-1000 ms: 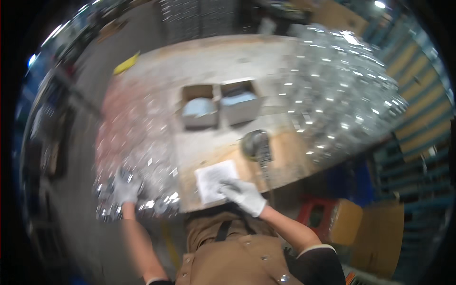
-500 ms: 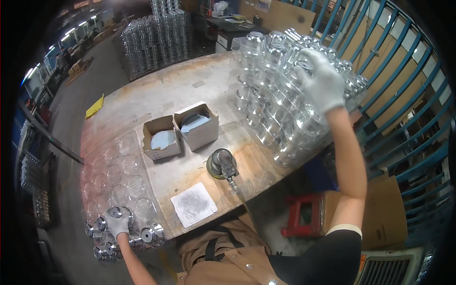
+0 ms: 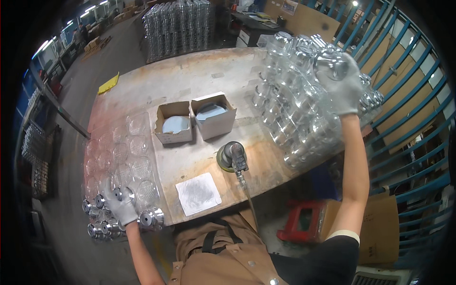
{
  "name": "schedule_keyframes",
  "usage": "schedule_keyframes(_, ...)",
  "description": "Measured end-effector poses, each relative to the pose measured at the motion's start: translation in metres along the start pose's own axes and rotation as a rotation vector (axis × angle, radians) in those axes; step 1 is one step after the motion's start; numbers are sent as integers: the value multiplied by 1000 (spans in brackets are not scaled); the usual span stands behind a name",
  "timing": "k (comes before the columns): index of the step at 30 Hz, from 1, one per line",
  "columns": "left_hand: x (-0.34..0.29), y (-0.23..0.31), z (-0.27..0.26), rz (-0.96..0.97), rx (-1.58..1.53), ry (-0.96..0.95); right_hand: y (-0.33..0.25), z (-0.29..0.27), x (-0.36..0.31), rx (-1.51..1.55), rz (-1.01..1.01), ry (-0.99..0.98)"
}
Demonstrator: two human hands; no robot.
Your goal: The person grinds and polishes the surface of cylindrical metal fabrication parts using a handheld orbital sander.
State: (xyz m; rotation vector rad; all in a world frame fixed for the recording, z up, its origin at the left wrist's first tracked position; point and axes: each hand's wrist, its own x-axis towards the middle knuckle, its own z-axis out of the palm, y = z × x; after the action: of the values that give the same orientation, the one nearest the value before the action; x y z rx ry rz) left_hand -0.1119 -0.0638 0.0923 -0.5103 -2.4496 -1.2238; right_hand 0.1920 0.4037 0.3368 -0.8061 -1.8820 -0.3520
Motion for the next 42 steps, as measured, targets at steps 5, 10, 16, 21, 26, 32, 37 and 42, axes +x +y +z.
schedule_keyframes(5, -36, 82, 12, 114, -452, -218, -73, -35, -44, 821, -41, -168)
schedule_keyframes(10, -65, 133, 33, -347, -1108, -753, -152, -9, -154, 1078, -139, -536)
schedule_keyframes(16, -76, 105, 31, -525, -876, -957, -203, 19, -268, 1215, -219, -521)
schedule_keyframes(21, -115, 84, 30, -584, -967, -769, -214, 11, -317, 1444, 698, -1037)
schedule_keyframes(26, -135, 71, 30, -527, -929, -796, -218, 13, -335, 1509, 862, -1130)
schedule_keyframes(32, -126, 66, 26, -526, -678, -745, -222, 4, -337, 1400, 754, -1201)
schedule_keyframes(37, -123, 66, 26, -537, -658, -788, -224, 4, -339, 1555, 1001, -1223)
schedule_keyframes(42, -128, 69, 25, -580, -684, -731, -224, 6, -343, 1679, 1065, -1226)
